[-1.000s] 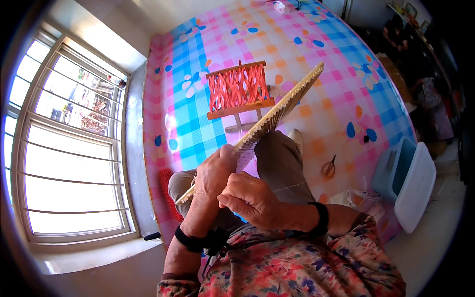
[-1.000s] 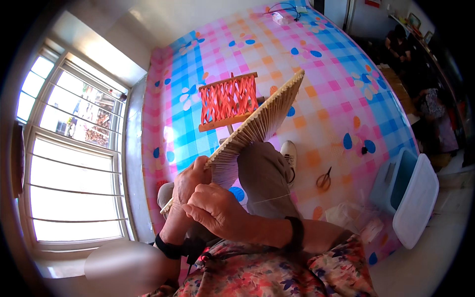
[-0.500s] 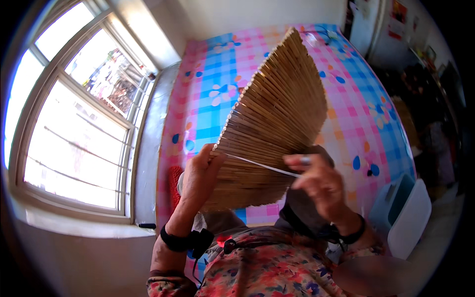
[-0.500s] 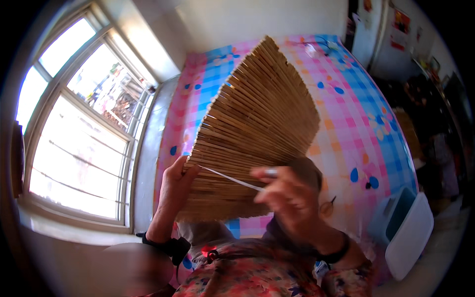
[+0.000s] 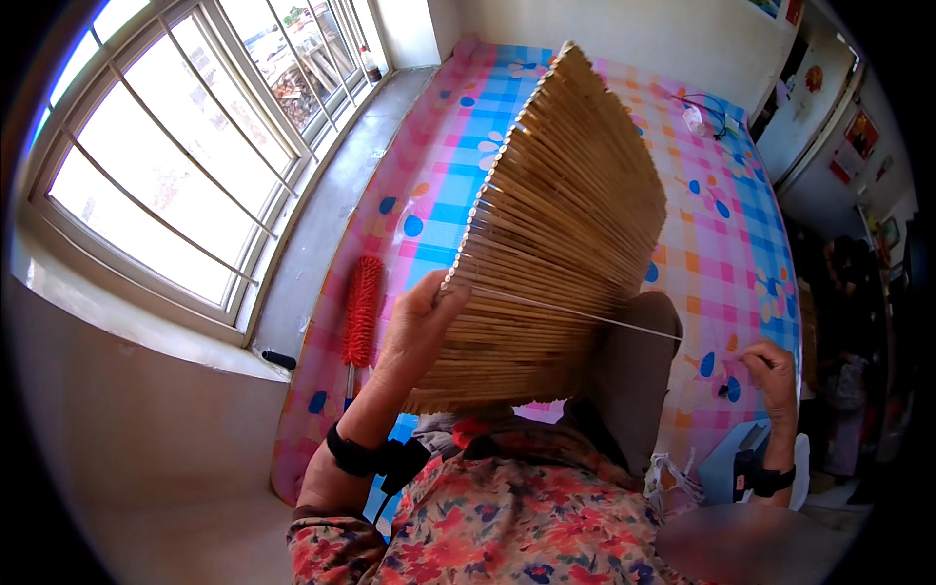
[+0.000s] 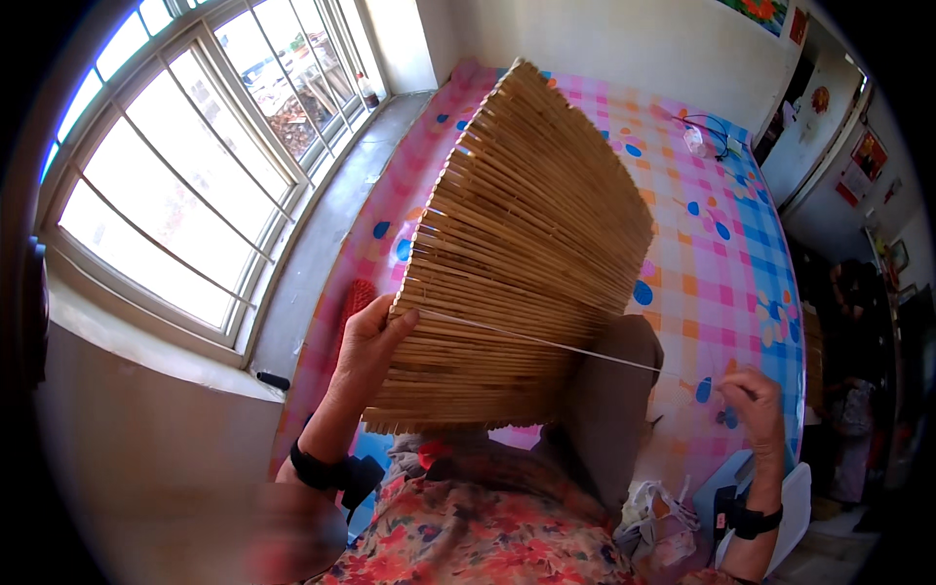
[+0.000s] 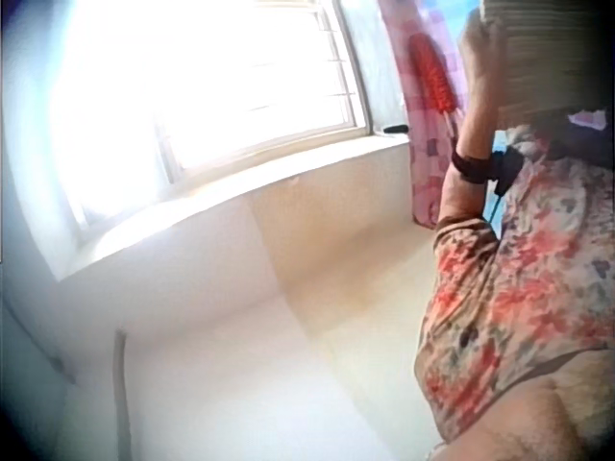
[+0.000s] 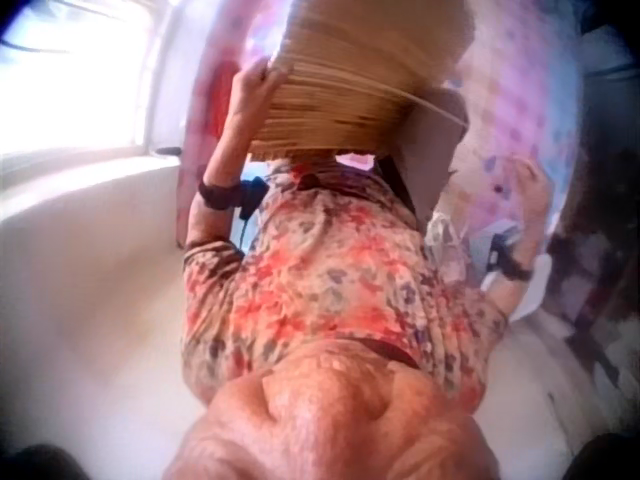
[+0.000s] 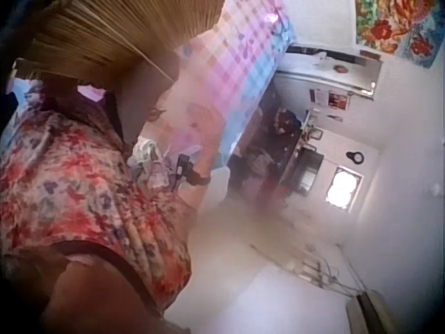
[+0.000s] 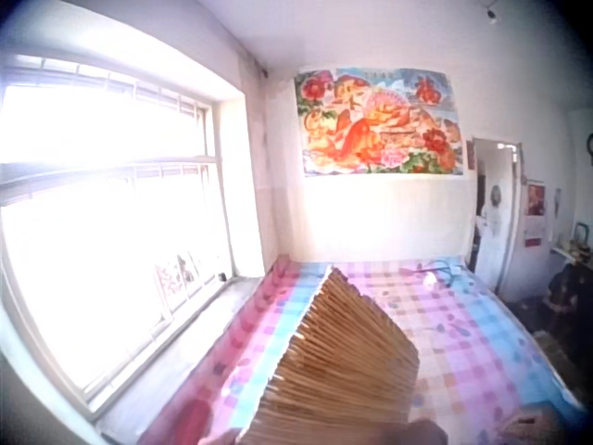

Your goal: The person weaves a bamboo mat by hand, threading white string through the slats to bind them together. They repeatedly adjust the mat's position and pull the string tight to secure the weave.

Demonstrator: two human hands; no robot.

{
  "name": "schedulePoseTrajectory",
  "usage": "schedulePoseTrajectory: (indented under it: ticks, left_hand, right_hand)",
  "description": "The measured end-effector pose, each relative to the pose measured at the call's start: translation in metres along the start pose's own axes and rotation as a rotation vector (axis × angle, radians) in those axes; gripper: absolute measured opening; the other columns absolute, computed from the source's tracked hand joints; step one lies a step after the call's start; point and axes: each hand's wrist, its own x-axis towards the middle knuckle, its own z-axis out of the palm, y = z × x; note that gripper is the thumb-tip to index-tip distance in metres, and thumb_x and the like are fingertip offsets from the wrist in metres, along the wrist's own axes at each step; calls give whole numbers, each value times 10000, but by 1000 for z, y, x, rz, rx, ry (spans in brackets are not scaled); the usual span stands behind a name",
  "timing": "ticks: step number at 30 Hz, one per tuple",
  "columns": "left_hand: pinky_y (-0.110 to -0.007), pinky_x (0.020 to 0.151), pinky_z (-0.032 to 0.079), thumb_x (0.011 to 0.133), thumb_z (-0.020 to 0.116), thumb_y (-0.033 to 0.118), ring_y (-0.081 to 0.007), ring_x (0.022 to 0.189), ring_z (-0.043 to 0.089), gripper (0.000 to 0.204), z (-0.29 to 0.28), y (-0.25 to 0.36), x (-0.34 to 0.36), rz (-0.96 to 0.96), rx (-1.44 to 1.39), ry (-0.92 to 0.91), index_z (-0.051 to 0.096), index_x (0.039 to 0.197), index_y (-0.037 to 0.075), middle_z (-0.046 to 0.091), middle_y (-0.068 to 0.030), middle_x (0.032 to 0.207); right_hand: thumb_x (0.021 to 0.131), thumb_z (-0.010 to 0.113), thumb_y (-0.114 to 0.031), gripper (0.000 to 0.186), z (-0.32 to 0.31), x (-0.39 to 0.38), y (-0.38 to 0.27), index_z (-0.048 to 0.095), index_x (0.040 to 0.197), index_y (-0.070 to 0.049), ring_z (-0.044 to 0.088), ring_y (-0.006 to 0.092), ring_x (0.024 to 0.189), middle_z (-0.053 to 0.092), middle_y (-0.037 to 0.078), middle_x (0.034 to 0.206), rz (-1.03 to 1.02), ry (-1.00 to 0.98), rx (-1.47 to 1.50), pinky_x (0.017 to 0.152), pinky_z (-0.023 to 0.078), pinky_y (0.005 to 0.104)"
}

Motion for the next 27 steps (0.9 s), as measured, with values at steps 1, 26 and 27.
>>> schedulePoseTrajectory:
  ticks: [1, 26, 27]
  left_hand:
    - [-234, 726, 451, 928, 609, 129, -37, 810, 510, 217, -2, -3, 5, 6, -3, 7, 608, 1100, -2, 603, 23, 852]
    - [-255, 823, 466, 1001, 501, 271, -81, 922, 562, 332, -23, -6, 37, -285, -128, 171, 596, 1108, -28, 635, -35, 999]
    - [-253, 817, 465, 1004, 495, 283, -79, 913, 560, 340, -25, -6, 39, -263, -73, 150, 602, 1096, -26, 635, -32, 986]
  right_hand:
    - [839, 628, -7, 31, -11, 3, 17, 649, 825, 10, 448, 59, 627, 502, -13, 718, -16, 52, -26, 532, 337, 219]
    - [934, 588, -135, 119, -123, 29, 276, 652, 992, -52, 452, 44, 564, 548, -22, 768, 295, 406, -159, 475, 356, 194]
    - [936, 585, -131, 118, -121, 29, 281, 648, 991, -49, 440, 42, 549, 541, -21, 760, 289, 397, -151, 471, 349, 195]
